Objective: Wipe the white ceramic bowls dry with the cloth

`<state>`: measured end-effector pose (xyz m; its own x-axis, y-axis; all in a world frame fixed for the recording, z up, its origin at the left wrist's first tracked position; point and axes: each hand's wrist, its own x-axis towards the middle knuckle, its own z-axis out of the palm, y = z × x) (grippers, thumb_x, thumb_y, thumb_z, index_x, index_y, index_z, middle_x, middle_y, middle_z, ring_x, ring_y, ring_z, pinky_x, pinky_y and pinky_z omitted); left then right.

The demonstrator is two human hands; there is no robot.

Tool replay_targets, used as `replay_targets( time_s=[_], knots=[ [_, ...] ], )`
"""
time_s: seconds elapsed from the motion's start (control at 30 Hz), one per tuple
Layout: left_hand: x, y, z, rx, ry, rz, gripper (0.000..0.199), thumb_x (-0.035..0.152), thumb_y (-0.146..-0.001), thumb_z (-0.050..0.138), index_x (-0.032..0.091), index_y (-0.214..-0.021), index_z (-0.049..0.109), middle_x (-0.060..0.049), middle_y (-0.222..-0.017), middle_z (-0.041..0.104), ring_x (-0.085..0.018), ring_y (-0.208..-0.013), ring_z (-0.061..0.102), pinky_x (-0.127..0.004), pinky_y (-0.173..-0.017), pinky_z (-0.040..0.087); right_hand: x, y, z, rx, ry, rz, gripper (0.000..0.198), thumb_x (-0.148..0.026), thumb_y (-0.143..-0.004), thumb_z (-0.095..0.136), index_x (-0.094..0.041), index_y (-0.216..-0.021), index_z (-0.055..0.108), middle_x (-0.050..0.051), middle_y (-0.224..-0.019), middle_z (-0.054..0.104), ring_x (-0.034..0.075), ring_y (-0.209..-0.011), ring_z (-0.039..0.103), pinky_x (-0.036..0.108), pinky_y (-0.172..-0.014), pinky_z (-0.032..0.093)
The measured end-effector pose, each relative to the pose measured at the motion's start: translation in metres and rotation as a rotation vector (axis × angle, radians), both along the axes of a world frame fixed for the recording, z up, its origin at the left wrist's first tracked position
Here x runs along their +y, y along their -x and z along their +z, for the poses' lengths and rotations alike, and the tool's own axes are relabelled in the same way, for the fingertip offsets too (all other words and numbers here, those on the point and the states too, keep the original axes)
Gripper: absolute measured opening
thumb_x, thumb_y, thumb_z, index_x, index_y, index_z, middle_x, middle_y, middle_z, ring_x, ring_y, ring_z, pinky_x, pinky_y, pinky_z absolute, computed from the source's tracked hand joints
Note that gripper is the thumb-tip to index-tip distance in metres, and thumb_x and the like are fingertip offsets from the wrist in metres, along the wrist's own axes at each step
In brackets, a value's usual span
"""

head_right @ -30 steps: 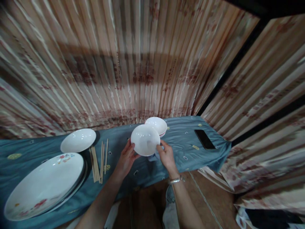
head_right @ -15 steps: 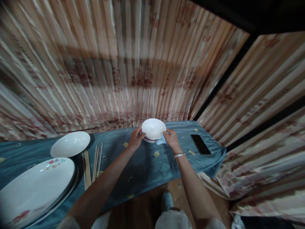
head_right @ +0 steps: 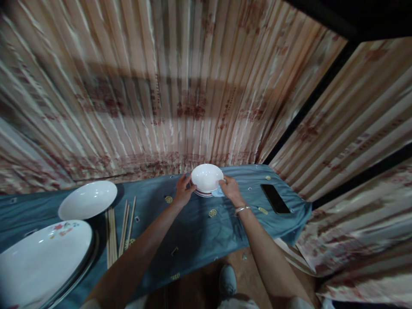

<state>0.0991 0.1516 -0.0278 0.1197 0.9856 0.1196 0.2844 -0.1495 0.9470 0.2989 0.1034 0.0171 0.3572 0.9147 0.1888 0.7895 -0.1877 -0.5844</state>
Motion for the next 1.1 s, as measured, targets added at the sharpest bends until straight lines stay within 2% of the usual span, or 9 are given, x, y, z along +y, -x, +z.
replay_targets(
  time_s=[0.33, 0.6, 0.7, 0.8, 0.87, 0.93, 1.0, 1.07, 1.1],
  knots=[
    [-0.002, -0.001, 0.002, 0.043, 0.011, -0.016, 0.063, 0.027, -0.072, 0.065, 0.026, -0.135, 0.055, -0.011, -0.155, 0.036, -0.036, -0.145, 0.022, -0.057, -0.112, 0.024, -0.002, 0.004, 0.003, -0.206, 0.063, 0.025, 0.036, -0.025, -0.087, 0.045, -0.016, -0.109, 0.073, 0.009, -0.079, 0.074, 0.021, -0.072, 0.065, 0.025, -0.064, 0.041],
    [-0.008, -0.004, 0.005, 0.034, 0.062, -0.013, 0.059, 0.028, -0.077, 0.060, 0.026, -0.135, 0.054, -0.012, -0.156, 0.035, -0.037, -0.145, 0.021, -0.059, -0.112, 0.022, -0.003, 0.010, 0.001, -0.292, 0.087, 0.010, 0.030, -0.024, -0.090, 0.047, -0.016, -0.106, 0.071, 0.014, -0.082, 0.073, 0.022, -0.074, 0.067, 0.027, -0.067, 0.042],
    [-0.011, -0.006, 0.007, 0.000, 0.077, -0.017, 0.061, 0.027, -0.079, 0.059, 0.023, -0.139, 0.050, -0.013, -0.156, 0.034, -0.034, -0.146, 0.021, -0.055, -0.115, 0.019, -0.005, 0.011, 0.004, -0.299, 0.093, -0.016, 0.033, -0.025, -0.090, 0.047, -0.012, -0.113, 0.068, 0.016, -0.087, 0.073, 0.024, -0.078, 0.068, 0.028, -0.068, 0.043],
    [-0.017, -0.003, 0.008, -0.057, 0.073, -0.016, 0.069, 0.027, -0.079, 0.060, 0.019, -0.145, 0.040, -0.014, -0.156, 0.033, -0.028, -0.147, 0.020, -0.046, -0.118, 0.015, -0.017, 0.012, 0.014, -0.306, 0.070, -0.078, 0.049, -0.028, -0.091, 0.045, -0.002, -0.131, 0.054, 0.019, -0.084, 0.073, 0.027, -0.078, 0.068, 0.031, -0.069, 0.044],
    [-0.026, 0.005, 0.006, -0.109, 0.085, -0.007, 0.076, 0.030, -0.078, 0.063, 0.016, -0.147, 0.035, -0.016, -0.157, 0.031, -0.027, -0.148, 0.020, -0.042, -0.118, 0.013, -0.031, 0.016, 0.023, -0.309, 0.026, -0.113, 0.056, -0.032, -0.093, 0.042, 0.000, -0.139, 0.045, 0.016, -0.076, 0.071, 0.028, -0.074, 0.068, 0.032, -0.067, 0.043],
    [-0.039, 0.019, 0.002, -0.202, 0.120, 0.011, 0.079, 0.035, -0.077, 0.065, 0.017, -0.148, 0.034, -0.017, -0.158, 0.029, -0.028, -0.148, 0.019, -0.040, -0.118, 0.016, -0.046, 0.028, 0.028, -0.283, -0.090, -0.110, 0.056, -0.037, -0.092, 0.042, -0.003, -0.136, 0.050, 0.012, -0.068, 0.069, 0.025, -0.066, 0.065, 0.031, -0.065, 0.042],
    [-0.056, 0.038, -0.004, -0.275, 0.163, 0.040, 0.080, 0.039, -0.079, 0.063, 0.022, -0.149, 0.030, -0.014, -0.160, 0.026, -0.027, -0.147, 0.022, -0.040, -0.116, 0.022, -0.059, 0.050, 0.028, -0.178, -0.140, -0.044, 0.051, -0.041, -0.091, 0.043, -0.008, -0.127, 0.059, 0.008, -0.063, 0.066, 0.022, -0.057, 0.060, 0.029, -0.060, 0.041],
    [-0.073, 0.062, -0.009, -0.359, 0.214, 0.085, 0.082, 0.041, -0.080, 0.061, 0.024, -0.151, 0.023, -0.013, -0.159, 0.028, -0.026, -0.146, 0.027, -0.040, -0.113, 0.030, -0.066, 0.081, 0.022, -0.040, -0.151, 0.095, 0.045, -0.040, -0.089, 0.044, -0.013, -0.118, 0.065, 0.006, -0.064, 0.067, 0.019, -0.057, 0.059, 0.027, -0.059, 0.041],
    [-0.081, 0.074, -0.011, -0.494, 0.278, 0.141, 0.085, 0.038, -0.078, 0.064, 0.025, -0.151, 0.023, -0.013, -0.157, 0.031, -0.025, -0.144, 0.031, -0.039, -0.113, 0.031, -0.068, 0.098, 0.017, 0.038, -0.148, 0.174, 0.041, -0.038, -0.088, 0.045, -0.015, -0.113, 0.067, 0.006, -0.068, 0.069, 0.018, -0.059, 0.060, 0.026, -0.060, 0.042]
  ],
)
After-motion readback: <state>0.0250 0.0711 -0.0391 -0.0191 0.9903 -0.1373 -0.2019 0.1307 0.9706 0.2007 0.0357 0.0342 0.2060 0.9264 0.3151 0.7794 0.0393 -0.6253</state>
